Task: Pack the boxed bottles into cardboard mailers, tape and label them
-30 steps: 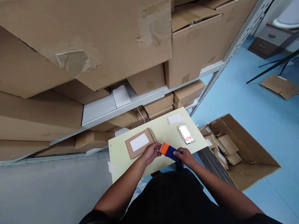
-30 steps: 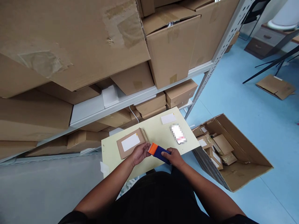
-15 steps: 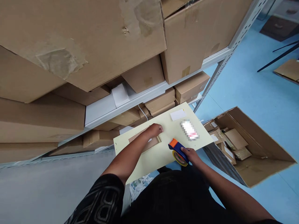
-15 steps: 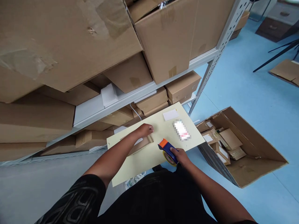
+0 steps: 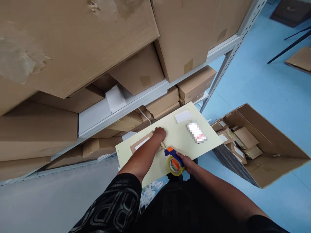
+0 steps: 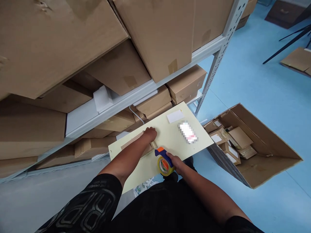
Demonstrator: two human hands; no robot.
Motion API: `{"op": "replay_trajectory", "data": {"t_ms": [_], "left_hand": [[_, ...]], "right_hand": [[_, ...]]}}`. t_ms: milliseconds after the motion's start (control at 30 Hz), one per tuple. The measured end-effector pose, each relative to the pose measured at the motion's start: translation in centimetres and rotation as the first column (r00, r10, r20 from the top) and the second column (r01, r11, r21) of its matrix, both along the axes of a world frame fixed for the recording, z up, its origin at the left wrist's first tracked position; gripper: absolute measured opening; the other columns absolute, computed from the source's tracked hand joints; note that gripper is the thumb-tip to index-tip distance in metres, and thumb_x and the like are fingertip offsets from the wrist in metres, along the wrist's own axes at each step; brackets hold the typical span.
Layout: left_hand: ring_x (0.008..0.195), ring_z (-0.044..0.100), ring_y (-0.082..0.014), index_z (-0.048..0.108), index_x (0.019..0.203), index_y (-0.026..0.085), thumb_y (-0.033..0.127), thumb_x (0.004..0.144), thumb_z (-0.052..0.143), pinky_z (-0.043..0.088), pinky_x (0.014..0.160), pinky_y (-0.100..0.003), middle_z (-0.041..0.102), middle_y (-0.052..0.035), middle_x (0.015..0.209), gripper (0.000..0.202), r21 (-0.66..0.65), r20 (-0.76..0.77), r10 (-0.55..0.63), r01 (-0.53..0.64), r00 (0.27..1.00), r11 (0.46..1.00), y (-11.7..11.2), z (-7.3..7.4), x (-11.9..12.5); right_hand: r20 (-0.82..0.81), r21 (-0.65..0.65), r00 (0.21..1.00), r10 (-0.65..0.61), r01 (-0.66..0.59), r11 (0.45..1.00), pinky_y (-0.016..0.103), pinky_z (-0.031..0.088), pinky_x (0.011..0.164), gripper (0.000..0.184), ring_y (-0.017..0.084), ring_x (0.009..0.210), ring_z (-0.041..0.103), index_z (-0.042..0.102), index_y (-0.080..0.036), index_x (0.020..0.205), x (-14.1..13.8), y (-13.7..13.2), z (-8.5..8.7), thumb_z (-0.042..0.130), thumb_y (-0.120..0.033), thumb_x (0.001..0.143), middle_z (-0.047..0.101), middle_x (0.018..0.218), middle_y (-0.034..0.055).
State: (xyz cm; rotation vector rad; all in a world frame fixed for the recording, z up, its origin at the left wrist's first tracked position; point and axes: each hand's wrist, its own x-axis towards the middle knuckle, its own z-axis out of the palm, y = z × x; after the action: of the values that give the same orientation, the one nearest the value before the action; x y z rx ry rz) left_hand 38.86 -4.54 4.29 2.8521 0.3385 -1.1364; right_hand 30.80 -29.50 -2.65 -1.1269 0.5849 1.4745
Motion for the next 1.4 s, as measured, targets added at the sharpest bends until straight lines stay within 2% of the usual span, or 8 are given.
{"op": "replay_trajectory", "data": {"t_ms": [267, 367, 467, 667, 767, 900, 1100, 1400], "left_hand": [[0.131, 0.049, -0.0311, 0.061, 0.131, 0.015, 0.041, 0.102, 0.049, 0.036, 0.113, -0.048, 0.055, -0.0168, 0.139, 0.040, 0.034, 0.394, 0.094, -0.117, 0.914, 0.993, 3.9, 4.7, -5.8], [0.129, 0.055, -0.0311, 0.063, 0.129, 0.017, 0.050, 0.099, 0.053, 0.039, 0.114, -0.045, 0.057, -0.0157, 0.136, 0.046, -0.023, 0.506, 0.250, -0.277, 0.825, 0.960, 7.0, 5.2, -12.3], [0.137, 0.053, -0.0301, 0.051, 0.147, 0.018, 0.055, 0.096, 0.054, 0.042, 0.115, -0.041, 0.047, -0.0153, 0.154, 0.064, -0.189, 0.360, 0.367, -0.318, 0.858, 0.929, 9.4, 4.4, -18.9], [0.158, 0.024, -0.0339, 0.017, 0.167, 0.028, 0.054, 0.067, 0.086, 0.033, 0.124, -0.039, -0.001, -0.0082, 0.176, 0.124, -0.360, 0.307, 0.309, -0.191, 0.900, 0.913, 9.4, 3.6, -28.0], [0.156, 0.027, -0.0362, 0.016, 0.167, 0.031, 0.049, 0.061, 0.092, 0.036, 0.122, -0.045, -0.001, -0.0085, 0.176, 0.131, -0.350, 0.355, 0.215, -0.084, 0.910, 0.933, 7.5, 3.7, -30.8], [0.154, 0.028, -0.0423, 0.028, 0.164, 0.028, 0.051, 0.065, 0.091, 0.028, 0.123, -0.059, 0.016, -0.0134, 0.174, 0.120, -0.127, 0.445, 0.151, -0.105, 0.883, 0.986, 4.1, 3.1, -31.2], [0.160, 0.011, -0.0372, 0.030, 0.164, 0.025, 0.067, 0.079, 0.073, 0.005, 0.129, -0.058, 0.017, -0.0132, 0.173, 0.104, -0.011, 0.538, 0.147, -0.167, 0.830, 0.986, 1.1, 0.8, -28.0], [0.160, 0.010, -0.0372, 0.027, 0.165, 0.028, 0.068, 0.082, 0.070, 0.011, 0.128, -0.058, 0.017, -0.0087, 0.173, 0.102, -0.041, 0.518, 0.282, -0.306, 0.807, 0.951, 0.4, 0.3, -27.1]], "right_hand": [[-0.070, 0.068, 0.996, -0.062, 0.067, 0.995, 0.038, 0.062, 0.086, 0.046, 0.026, 0.089, 0.078, 0.075, -0.015, 0.104, -1.5, -0.8, -0.5, 0.069, -0.058, 0.090, 0.081, 0.101, 0.0133], [-0.076, 0.082, 0.992, -0.103, 0.109, 0.991, 0.039, 0.061, 0.091, 0.045, 0.026, 0.094, 0.078, 0.075, -0.015, 0.106, -2.6, -0.9, -1.0, 0.069, -0.057, 0.091, 0.080, 0.106, 0.0129], [-0.101, 0.098, 0.982, -0.157, 0.167, 0.981, 0.041, 0.059, 0.097, 0.046, 0.027, 0.100, 0.077, 0.073, -0.016, 0.111, -4.3, -0.6, -1.4, 0.067, -0.057, 0.092, 0.080, 0.110, 0.0117], [-0.143, 0.117, 0.950, -0.276, 0.294, 0.949, 0.043, 0.057, 0.102, 0.045, 0.026, 0.108, 0.075, 0.071, -0.018, 0.118, -4.9, 1.9, -1.2, 0.061, -0.055, 0.095, 0.079, 0.113, 0.0096], [-0.109, 0.127, 0.966, -0.236, 0.249, 0.960, 0.041, 0.058, 0.101, 0.043, 0.026, 0.107, 0.075, 0.072, -0.018, 0.116, -1.8, 4.6, -0.5, 0.060, -0.053, 0.096, 0.080, 0.109, 0.0094], [-0.049, 0.129, 0.995, -0.090, 0.095, 0.987, 0.039, 0.060, 0.094, 0.039, 0.023, 0.093, 0.077, 0.072, -0.019, 0.111, 3.2, 9.1, 1.4, 0.060, -0.052, 0.097, 0.081, 0.100, 0.0076], [-0.051, 0.104, 0.994, 0.092, -0.086, 0.991, 0.040, 0.062, 0.088, 0.040, 0.023, 0.083, 0.076, 0.070, -0.015, 0.109, 6.2, 13.1, 3.6, 0.058, -0.051, 0.099, 0.080, 0.093, 0.0098], [-0.087, 0.128, 0.991, 0.101, -0.089, 0.988, 0.041, 0.058, 0.097, 0.048, 0.025, 0.102, 0.075, 0.071, -0.017, 0.113, 2.1, 6.1, 3.1, 0.046, -0.057, 0.102, 0.079, 0.108, 0.0119]]}}
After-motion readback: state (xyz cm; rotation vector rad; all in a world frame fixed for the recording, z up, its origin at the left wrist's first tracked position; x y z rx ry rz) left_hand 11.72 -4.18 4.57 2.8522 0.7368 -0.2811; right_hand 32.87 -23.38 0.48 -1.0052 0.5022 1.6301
